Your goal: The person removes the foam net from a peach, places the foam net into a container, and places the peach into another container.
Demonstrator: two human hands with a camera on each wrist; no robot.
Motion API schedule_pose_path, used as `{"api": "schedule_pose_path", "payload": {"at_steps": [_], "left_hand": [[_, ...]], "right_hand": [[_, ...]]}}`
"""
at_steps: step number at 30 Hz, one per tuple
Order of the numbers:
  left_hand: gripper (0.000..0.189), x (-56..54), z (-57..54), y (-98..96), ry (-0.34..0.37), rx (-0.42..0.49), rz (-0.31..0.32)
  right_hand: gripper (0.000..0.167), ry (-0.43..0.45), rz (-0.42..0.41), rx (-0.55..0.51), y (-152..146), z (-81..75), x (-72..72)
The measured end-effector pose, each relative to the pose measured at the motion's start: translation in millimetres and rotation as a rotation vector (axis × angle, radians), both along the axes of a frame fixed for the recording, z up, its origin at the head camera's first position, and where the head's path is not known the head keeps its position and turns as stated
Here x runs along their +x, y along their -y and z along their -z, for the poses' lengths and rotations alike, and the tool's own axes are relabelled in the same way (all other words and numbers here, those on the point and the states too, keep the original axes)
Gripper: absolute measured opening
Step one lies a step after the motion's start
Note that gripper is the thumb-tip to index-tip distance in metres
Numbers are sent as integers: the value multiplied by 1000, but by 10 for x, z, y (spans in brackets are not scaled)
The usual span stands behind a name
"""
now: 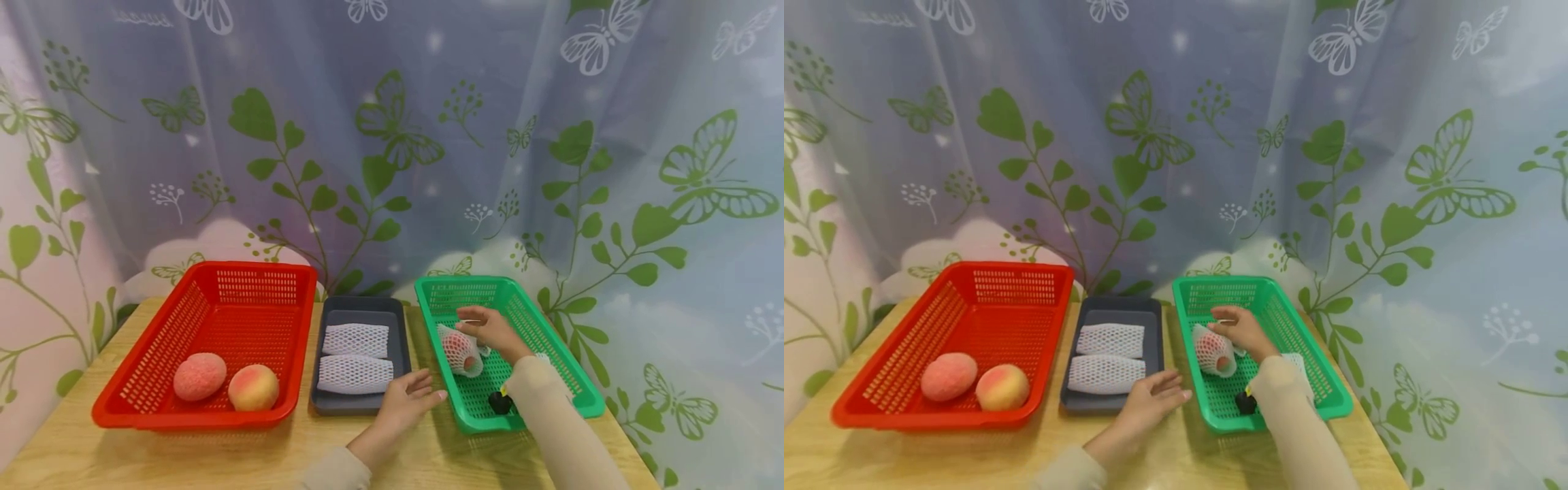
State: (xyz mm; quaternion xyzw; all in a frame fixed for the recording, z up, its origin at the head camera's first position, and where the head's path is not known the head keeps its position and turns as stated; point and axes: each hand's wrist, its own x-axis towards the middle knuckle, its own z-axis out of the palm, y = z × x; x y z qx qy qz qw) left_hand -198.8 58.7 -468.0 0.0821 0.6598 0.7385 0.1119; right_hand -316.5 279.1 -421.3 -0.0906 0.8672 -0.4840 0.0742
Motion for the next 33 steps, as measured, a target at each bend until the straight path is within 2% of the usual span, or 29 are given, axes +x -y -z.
{"api": "schedule_pose_path", "payload": {"at_steps": [3,6,13,19,24,29,33], "left_hand": [[61,55,34,-129,62,73,2],[56,100,47,-222,90,121,-15],[52,161,58,-308,113,155,-56],[51,167,101,-344,107,207,-93],[51,166,139,-372,110,224,-106],[51,151,138,-351,129,216,-94],[51,144,133,-336,137,215,-91]], "right_hand": [[51,16,-28,22,-37,66,-32],[50,22,-34,23,-74,151,-61],[61,65,-109,57,-112,333,-119],[73,147,-137,63,-60,391,-105],[75,126,-132,129,-4,404,-83],[74,87,-142,192,30,408,-94],[71,63,-144,202,44,417,-114]]}}
